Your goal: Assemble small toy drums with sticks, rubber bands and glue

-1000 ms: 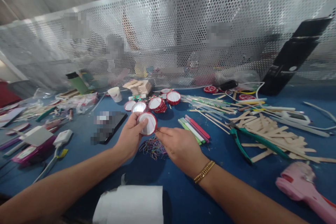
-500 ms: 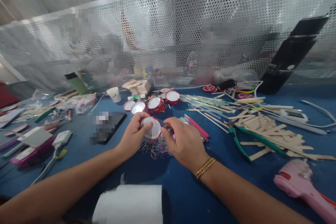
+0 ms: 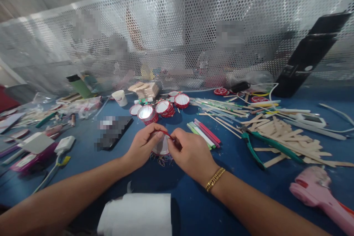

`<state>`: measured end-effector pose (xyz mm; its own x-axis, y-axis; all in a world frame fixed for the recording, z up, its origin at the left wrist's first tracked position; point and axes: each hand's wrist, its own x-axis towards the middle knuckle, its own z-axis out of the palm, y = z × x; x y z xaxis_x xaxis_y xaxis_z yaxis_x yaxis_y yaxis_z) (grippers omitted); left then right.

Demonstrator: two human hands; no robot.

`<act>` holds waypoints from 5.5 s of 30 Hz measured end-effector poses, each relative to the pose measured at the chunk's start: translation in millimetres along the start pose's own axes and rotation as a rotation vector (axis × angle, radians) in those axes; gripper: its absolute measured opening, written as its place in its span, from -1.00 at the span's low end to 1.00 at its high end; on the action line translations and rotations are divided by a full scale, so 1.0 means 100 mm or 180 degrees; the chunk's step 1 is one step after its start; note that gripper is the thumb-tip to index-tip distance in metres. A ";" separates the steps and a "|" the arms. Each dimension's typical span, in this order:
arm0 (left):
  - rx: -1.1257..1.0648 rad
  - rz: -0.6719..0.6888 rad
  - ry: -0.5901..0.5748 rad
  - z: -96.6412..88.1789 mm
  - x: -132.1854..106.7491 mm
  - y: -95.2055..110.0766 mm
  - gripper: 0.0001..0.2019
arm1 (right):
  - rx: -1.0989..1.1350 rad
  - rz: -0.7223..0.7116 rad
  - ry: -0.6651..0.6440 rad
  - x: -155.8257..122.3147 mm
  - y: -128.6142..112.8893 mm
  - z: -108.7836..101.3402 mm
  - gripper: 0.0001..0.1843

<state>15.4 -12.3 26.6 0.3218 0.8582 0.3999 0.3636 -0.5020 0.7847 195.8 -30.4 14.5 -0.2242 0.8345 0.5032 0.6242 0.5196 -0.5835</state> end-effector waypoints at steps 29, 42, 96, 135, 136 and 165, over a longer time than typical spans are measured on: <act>0.0147 -0.0005 -0.0022 0.00 0.01 -0.02 -0.77 | 0.0637 0.0285 -0.0034 0.02 0.00 0.02 -0.82; 0.1014 0.0894 -0.0481 -0.01 0.00 -0.02 -0.29 | 0.0963 0.0626 0.0164 0.07 0.10 0.01 -0.78; 0.0990 0.1006 -0.0479 -0.02 0.02 -0.03 -0.30 | 0.0933 0.0667 0.0150 0.08 0.11 0.01 -0.79; 0.1173 0.0994 -0.0708 -0.08 0.05 0.01 -0.35 | 0.1218 0.0718 -0.0077 0.03 0.09 0.03 -0.79; 0.1165 0.0994 -0.0717 -0.08 0.04 0.02 -0.35 | 0.1231 0.0710 -0.0082 0.03 0.10 0.04 -0.79; -0.0878 -0.0842 0.0329 -0.01 0.13 -0.19 -0.60 | -0.1169 -0.0310 -0.0348 0.20 0.44 -0.18 -0.85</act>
<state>11.5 8.2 17.5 0.1536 0.9674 0.2015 0.1690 -0.2266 0.9592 232.3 6.0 10.4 -0.3616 0.8095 0.4626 0.8178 0.5137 -0.2596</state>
